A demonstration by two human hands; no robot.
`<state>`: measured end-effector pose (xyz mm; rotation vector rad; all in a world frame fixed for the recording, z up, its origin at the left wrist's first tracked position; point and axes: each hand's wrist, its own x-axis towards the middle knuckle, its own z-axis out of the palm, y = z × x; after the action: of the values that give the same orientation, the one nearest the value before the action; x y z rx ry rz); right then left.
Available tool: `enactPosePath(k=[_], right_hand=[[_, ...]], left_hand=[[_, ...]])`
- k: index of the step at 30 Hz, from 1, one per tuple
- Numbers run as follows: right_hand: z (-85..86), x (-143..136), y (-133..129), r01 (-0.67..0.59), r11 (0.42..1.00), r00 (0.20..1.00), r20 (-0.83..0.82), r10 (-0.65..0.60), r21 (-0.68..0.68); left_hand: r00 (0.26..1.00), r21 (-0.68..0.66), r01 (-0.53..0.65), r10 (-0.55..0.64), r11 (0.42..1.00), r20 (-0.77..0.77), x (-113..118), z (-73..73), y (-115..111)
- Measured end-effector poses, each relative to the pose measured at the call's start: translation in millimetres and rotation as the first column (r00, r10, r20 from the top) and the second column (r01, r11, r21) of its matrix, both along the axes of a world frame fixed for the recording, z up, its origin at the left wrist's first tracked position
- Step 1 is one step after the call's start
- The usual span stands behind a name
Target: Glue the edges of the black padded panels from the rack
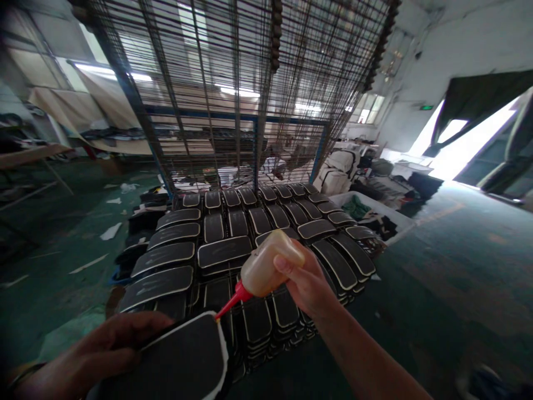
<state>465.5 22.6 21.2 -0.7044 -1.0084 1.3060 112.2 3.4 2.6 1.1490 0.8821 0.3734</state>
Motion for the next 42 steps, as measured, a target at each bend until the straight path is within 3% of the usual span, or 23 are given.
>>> enactPosePath(k=[4,9,15,19,26,35,42], right_hand=[[0.0,0,-4,-0.045,0.999,0.999,-0.015,0.046,0.024],[-1.4,2,-11,-0.06,0.998,0.998,-0.028,0.061,0.03],[-4.1,2,-16,-0.014,1.0,0.999,-0.03,0.014,-0.012],[-10.4,2,-15,0.11,0.993,0.992,-0.062,-0.112,-0.037],[-23.9,-6,-5,0.305,0.95,0.946,-0.091,-0.311,-0.072],[-26.5,-19,-5,0.325,0.936,0.927,-0.153,-0.344,-0.135],[-34.8,-27,-16,0.27,0.951,0.953,-0.103,-0.286,-0.149]], left_hand=[[0.999,-0.021,-0.003,0.003,1.0,0.032,-3,0.2,0],[0.996,-0.042,-0.087,0.088,0.995,0.033,-6,2.7,-1],[0.971,-0.053,-0.239,0.24,0.97,0.005,-15,-9.8,-3],[0.919,-0.12,-0.376,0.387,0.919,0.083,-8,-12.5,-8],[0.831,-0.237,-0.495,0.535,0.836,0.152,15,2.0,-15],[0.804,-0.229,-0.548,0.582,0.804,0.121,21,3.6,-13],[0.801,-0.229,-0.543,0.58,0.808,0.146,28,8.0,-12]])
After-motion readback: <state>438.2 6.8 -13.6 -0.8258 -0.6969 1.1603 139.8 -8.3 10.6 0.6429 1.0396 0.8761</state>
